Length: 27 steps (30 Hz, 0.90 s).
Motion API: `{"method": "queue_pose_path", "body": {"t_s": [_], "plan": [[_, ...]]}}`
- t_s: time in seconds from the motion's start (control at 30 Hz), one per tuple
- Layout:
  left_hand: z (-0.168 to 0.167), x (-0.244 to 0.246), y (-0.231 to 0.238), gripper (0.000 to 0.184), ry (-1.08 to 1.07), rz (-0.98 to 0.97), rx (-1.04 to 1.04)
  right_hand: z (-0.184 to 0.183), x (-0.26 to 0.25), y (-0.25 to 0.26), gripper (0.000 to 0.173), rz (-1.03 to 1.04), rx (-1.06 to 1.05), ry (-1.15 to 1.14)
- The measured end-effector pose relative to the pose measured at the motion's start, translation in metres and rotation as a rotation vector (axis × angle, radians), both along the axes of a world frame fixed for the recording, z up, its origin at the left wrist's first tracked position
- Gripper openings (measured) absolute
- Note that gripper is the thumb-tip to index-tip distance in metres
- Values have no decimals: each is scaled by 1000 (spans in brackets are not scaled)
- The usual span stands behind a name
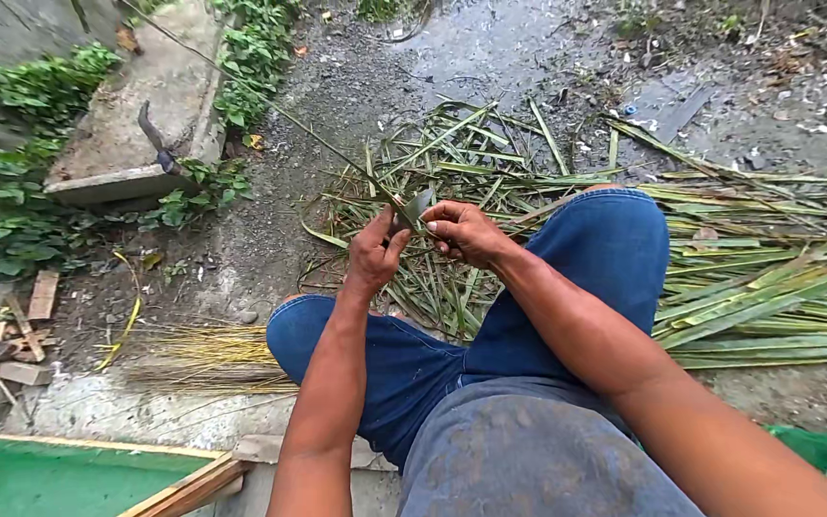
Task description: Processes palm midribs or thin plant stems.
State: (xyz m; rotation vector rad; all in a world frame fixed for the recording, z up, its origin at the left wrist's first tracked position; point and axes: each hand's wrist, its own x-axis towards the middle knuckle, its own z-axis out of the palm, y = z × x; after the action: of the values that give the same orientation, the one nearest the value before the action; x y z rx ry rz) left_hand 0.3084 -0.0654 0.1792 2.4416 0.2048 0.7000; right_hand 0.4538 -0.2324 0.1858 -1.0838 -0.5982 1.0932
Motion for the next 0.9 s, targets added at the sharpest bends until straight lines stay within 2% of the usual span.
{"method": "queue_pose_path", "body": {"t_s": [0.17, 0.23, 0.3, 0.37, 0.5, 0.67, 0.77, 0.9], "plan": [[47, 4, 57, 51, -50, 248, -101, 7, -5, -10, 18, 39, 18, -280], [63, 3, 84, 49, -122, 322, -237, 8, -8, -18, 18, 46, 11, -390], [72, 2, 103, 44, -242, 313, -382, 1, -6, -21, 19, 50, -20, -450], [74, 0, 108, 41, -293, 271, -415, -5, 0, -18, 18, 66, -80, -472], [54, 2, 97, 45, -309, 286, -219, 3, 9, 1, 30, 154, -195, -451], [43, 9, 80, 47, -400, 211, -45, 31, 21, 38, 31, 251, -82, -384], [40, 10, 76, 46, -435, 182, 6, 50, 23, 62, 26, 196, -5, -510], [47, -1, 83, 48, -480, 299, -195, 55, 30, 72, 24, 218, 20, -826]]}}
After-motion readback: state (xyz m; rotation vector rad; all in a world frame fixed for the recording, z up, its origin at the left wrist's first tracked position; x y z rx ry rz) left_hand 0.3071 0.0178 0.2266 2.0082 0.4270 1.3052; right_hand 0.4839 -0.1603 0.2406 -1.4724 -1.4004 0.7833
